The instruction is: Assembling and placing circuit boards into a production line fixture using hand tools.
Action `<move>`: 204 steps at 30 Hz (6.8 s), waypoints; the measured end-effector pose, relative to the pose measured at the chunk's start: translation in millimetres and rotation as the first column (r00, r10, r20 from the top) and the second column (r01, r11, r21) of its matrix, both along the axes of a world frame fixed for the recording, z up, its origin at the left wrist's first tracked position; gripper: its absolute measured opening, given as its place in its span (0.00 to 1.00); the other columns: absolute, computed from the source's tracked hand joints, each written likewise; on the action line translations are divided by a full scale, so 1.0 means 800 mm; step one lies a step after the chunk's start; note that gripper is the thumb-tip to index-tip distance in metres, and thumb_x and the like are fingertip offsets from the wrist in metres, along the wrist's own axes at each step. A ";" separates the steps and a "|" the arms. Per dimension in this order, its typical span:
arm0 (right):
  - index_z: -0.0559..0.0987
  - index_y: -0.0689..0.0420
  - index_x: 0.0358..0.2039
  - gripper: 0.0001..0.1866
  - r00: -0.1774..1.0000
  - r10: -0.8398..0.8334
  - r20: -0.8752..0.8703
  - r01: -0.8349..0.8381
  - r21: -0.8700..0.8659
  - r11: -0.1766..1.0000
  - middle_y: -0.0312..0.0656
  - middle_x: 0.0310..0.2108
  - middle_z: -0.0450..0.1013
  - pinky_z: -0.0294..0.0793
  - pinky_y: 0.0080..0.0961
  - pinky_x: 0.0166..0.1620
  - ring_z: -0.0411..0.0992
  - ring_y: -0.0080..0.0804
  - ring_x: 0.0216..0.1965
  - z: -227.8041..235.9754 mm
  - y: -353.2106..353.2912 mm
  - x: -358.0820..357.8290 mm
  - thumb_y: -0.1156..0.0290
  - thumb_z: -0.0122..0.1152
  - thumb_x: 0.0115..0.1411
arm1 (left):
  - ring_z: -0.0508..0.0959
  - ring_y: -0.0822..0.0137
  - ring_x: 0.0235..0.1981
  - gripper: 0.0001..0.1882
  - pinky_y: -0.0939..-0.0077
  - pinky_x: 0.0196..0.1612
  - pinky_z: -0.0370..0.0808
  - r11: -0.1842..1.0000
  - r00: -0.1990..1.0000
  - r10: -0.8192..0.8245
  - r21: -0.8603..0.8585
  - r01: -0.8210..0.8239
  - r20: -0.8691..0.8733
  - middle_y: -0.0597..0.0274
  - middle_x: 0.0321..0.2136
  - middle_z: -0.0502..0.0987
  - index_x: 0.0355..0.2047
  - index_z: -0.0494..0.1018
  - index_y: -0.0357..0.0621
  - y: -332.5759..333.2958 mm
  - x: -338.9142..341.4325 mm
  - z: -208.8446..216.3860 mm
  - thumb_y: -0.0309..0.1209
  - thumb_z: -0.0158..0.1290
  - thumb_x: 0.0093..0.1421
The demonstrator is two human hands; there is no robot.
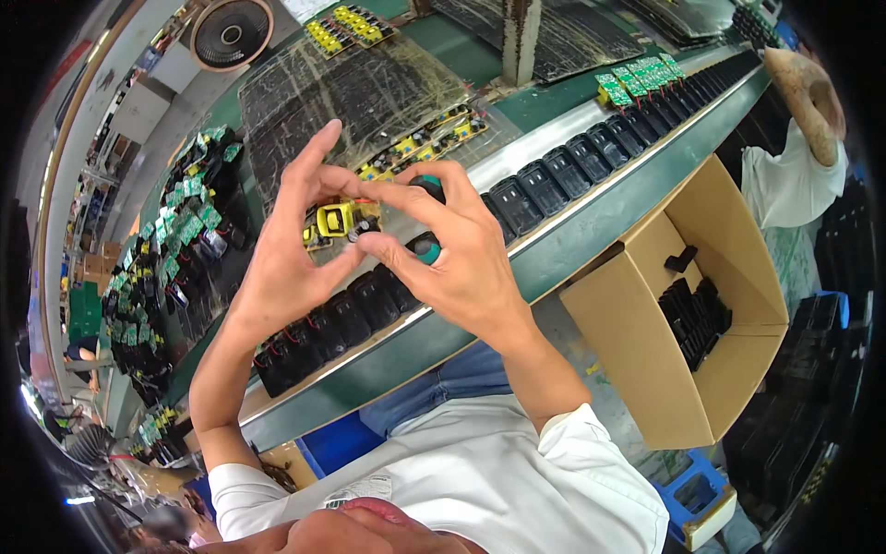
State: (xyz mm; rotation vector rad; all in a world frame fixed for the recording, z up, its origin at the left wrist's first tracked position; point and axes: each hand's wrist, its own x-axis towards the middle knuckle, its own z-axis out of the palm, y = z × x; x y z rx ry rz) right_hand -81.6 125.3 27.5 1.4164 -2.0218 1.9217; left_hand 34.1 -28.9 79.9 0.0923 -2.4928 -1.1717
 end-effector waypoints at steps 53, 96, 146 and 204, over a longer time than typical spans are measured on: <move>0.74 0.55 0.41 0.15 0.579 0.597 0.556 -0.244 -0.580 0.777 0.43 0.41 0.71 0.68 0.23 0.42 0.66 0.28 0.35 -0.025 -0.037 0.083 0.55 0.58 0.73 | 0.75 0.66 0.33 0.10 0.76 0.38 0.72 0.986 0.983 0.161 0.020 -0.163 0.090 0.61 0.35 0.78 0.35 0.77 0.37 0.013 0.132 -0.028 0.15 0.62 0.52; 0.66 0.55 0.33 0.10 0.703 0.480 0.524 -0.124 -0.575 0.809 0.38 0.25 0.60 0.59 0.28 0.32 0.53 0.28 0.26 -0.059 -0.085 0.137 0.64 0.46 0.70 | 0.69 0.64 0.36 0.10 0.73 0.38 0.66 0.571 0.993 0.036 -0.818 0.075 0.116 0.62 0.38 0.71 0.39 0.79 0.43 -0.024 0.149 -0.095 0.31 0.57 0.58; 0.64 0.52 0.34 0.19 0.762 0.553 0.336 -0.232 -0.656 0.718 0.38 0.27 0.61 0.59 0.29 0.31 0.55 0.28 0.26 -0.085 -0.042 0.140 0.50 0.48 0.73 | 0.71 0.65 0.33 0.04 0.72 0.34 0.70 0.663 0.916 0.385 -0.724 -0.190 0.113 0.68 0.37 0.73 0.28 0.79 0.49 0.010 0.120 -0.092 0.27 0.64 0.53; 0.77 0.62 0.47 0.18 0.781 0.566 0.262 -0.276 -0.669 0.690 0.44 0.32 0.73 0.69 0.29 0.34 0.66 0.33 0.28 -0.027 0.031 0.001 0.76 0.64 0.55 | 0.81 0.54 0.42 0.16 0.59 0.51 0.77 0.760 0.853 0.512 -0.515 -0.396 0.099 0.54 0.43 0.82 0.44 0.77 0.43 -0.320 -0.256 -0.084 0.34 0.67 0.59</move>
